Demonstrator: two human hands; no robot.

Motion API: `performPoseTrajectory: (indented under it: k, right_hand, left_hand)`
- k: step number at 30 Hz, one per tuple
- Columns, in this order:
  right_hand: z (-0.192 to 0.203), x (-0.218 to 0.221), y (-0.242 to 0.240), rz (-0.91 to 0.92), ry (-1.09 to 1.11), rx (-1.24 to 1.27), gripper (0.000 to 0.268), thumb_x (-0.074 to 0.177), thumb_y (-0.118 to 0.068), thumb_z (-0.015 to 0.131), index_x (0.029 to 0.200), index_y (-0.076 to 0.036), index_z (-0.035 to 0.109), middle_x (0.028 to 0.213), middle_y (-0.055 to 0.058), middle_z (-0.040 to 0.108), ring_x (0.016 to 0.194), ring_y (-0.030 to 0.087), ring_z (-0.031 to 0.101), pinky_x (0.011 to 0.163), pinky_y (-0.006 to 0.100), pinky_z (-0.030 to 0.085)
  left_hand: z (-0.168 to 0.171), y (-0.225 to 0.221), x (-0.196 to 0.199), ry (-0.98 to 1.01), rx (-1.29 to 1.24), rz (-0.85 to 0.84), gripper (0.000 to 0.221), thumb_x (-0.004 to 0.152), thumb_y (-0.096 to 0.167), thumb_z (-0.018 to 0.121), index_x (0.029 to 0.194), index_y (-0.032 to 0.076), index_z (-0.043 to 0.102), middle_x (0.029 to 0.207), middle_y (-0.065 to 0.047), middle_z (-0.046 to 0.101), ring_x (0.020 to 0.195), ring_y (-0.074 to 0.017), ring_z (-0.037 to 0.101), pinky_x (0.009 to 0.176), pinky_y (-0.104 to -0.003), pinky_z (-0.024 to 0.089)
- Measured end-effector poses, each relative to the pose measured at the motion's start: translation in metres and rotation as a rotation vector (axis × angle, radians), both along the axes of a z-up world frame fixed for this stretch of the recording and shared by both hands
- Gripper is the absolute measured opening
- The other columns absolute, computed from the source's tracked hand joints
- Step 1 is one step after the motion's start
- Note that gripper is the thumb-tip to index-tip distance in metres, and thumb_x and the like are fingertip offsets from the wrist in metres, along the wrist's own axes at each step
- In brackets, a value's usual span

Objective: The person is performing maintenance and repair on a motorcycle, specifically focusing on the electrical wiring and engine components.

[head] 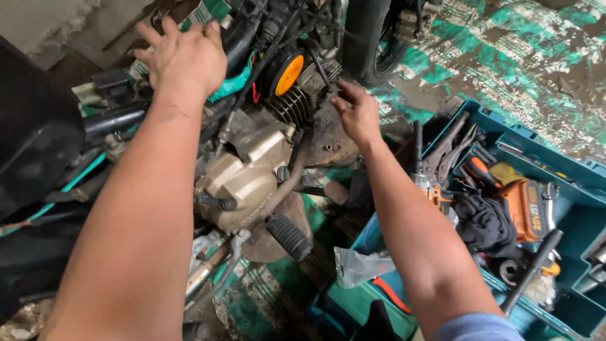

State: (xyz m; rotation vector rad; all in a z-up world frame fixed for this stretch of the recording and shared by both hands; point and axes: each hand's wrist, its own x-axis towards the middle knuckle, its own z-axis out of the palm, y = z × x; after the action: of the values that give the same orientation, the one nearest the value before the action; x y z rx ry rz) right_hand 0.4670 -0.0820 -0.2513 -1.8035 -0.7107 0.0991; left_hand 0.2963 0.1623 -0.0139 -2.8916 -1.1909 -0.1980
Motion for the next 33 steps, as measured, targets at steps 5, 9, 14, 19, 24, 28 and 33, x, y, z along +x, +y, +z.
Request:
performPoseTrajectory:
  k: [5,9,14,19,24,28,33]
  right_hand:
    - [-0.026,0.004,0.027,-0.139,-0.084,0.169,0.029,0.096,-0.015,0.092,0.123,-0.006,0.083,0.112,0.009,0.085,0.1,0.02,0.082,0.09,0.034,0.069]
    - [-0.012,-0.004,0.019,-0.089,-0.343,0.195,0.034,0.096,-0.016,0.094,0.123,0.0,0.082,0.123,0.017,0.082,0.115,0.032,0.079,0.098,0.044,0.067]
    - [-0.011,0.005,0.022,-0.061,-0.226,0.111,0.027,0.094,-0.014,0.095,0.115,-0.002,0.083,0.113,0.012,0.084,0.104,0.026,0.08,0.091,0.04,0.068]
    - [-0.008,0.016,0.011,0.062,-0.422,0.093,0.032,0.094,-0.015,0.096,0.118,0.003,0.082,0.12,0.017,0.082,0.108,0.031,0.081,0.096,0.041,0.068]
    - [-0.006,0.022,0.008,0.118,-0.453,0.016,0.043,0.096,-0.018,0.097,0.126,0.002,0.074,0.12,0.016,0.077,0.104,0.035,0.079,0.085,0.043,0.065]
    - [0.0,0.026,0.01,0.127,-0.477,-0.082,0.031,0.102,-0.009,0.087,0.122,-0.001,0.065,0.112,0.014,0.068,0.088,0.037,0.072,0.074,0.049,0.057]
    - [0.009,0.036,0.02,0.144,-0.531,-0.221,0.036,0.103,-0.016,0.09,0.104,-0.002,0.057,0.102,0.014,0.064,0.082,0.043,0.066,0.067,0.055,0.05]
  left_hand:
    - [0.002,-0.001,0.0,0.031,-0.117,0.032,0.071,0.118,0.052,0.017,0.165,0.01,0.052,0.175,-0.031,0.028,0.157,-0.0618,0.009,0.124,-0.079,0.021]
    - [0.009,-0.009,0.0,0.015,-0.197,0.041,0.077,0.116,0.056,0.015,0.165,0.008,0.05,0.177,-0.031,0.024,0.16,-0.0604,0.007,0.128,-0.079,0.017]
    - [0.009,-0.006,0.0,0.004,-0.254,0.048,0.083,0.113,0.061,0.013,0.167,0.008,0.048,0.18,-0.027,0.02,0.161,-0.0598,0.006,0.13,-0.079,0.013]
    - [0.007,-0.004,0.002,0.011,-0.249,0.059,0.082,0.114,0.059,0.013,0.165,0.007,0.051,0.179,-0.027,0.024,0.161,-0.0588,0.009,0.13,-0.078,0.015]
    - [0.003,0.002,0.002,-0.019,-0.208,0.036,0.082,0.116,0.06,0.017,0.154,0.003,0.062,0.171,-0.032,0.038,0.157,-0.0606,0.019,0.122,-0.081,0.026]
    - [-0.006,0.007,0.001,-0.031,-0.174,0.025,0.081,0.118,0.06,0.018,0.154,0.002,0.062,0.169,-0.032,0.04,0.156,-0.0604,0.02,0.12,-0.083,0.028]
    - [-0.008,0.011,0.002,-0.078,-0.148,0.01,0.078,0.117,0.06,0.021,0.149,0.007,0.068,0.164,-0.031,0.046,0.153,-0.0607,0.023,0.117,-0.084,0.03]
